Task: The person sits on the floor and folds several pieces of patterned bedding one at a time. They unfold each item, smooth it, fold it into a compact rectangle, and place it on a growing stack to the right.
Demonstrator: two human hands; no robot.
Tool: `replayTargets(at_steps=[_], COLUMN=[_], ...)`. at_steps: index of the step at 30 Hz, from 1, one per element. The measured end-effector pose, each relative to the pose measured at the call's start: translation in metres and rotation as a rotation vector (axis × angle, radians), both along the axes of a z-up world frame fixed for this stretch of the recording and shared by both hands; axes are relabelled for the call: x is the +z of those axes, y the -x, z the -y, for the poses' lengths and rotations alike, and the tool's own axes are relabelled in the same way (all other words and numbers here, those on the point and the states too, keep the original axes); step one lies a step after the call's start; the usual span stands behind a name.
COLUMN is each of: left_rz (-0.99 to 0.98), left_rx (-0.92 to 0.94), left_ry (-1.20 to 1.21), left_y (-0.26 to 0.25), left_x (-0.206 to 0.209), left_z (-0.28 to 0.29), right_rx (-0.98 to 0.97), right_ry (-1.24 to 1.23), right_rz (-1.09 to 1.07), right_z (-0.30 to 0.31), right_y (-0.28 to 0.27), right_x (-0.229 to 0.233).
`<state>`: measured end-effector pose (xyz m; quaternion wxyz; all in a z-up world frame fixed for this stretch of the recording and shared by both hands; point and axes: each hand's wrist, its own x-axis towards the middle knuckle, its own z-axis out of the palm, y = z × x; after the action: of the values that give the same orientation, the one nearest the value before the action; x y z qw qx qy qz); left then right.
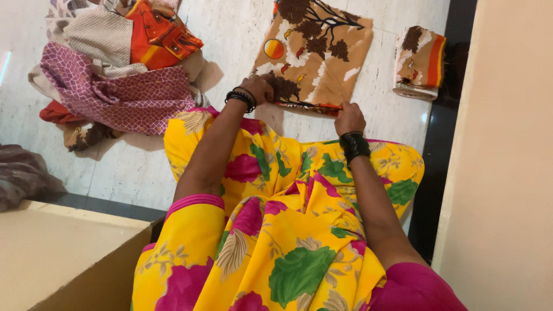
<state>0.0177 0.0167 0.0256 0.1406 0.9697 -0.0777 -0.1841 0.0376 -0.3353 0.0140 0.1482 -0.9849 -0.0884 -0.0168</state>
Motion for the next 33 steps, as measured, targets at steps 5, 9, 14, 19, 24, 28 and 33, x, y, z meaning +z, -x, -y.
replayTargets(at_steps=[5, 9, 14, 19, 24, 28, 33], left_rz=[-0.084, 0.036, -0.018, -0.068, -0.044, 0.033, 0.175], left_rx=[-0.126, -0.119, -0.089, -0.203, -0.339, -0.367, -0.215], left_ry=[-0.156, -0.103, -0.106, -0.049, 0.130, 0.166, 0.091], left_y=[0.012, 0.010, -0.004, 0.014, 0.039, 0.007, -0.072], left_x=[-0.009, -0.033, -0.042, -0.023, 0.004, 0.028, 0.049], left_z=[0.026, 0.024, 0.013, 0.010, -0.008, -0.027, -0.028], right_rx=[0.002, -0.153, 0.058, 0.092, 0.148, 0.228, 0.160], right_ry=[-0.240, -0.672, -0.561, -0.451, -0.595, -0.788, -1.029], right_rz=[0.210, 0.015, 0.198, -0.298, -0.575, -0.501, -0.467], right_z=[0.003, 0.008, 0.021, 0.046, 0.072, 0.079, 0.068], right_y=[-0.004, -0.011, -0.012, -0.001, 0.010, -0.017, -0.102], right_x=[0.020, 0.024, 0.033, 0.065, 0.095, 0.092, 0.051])
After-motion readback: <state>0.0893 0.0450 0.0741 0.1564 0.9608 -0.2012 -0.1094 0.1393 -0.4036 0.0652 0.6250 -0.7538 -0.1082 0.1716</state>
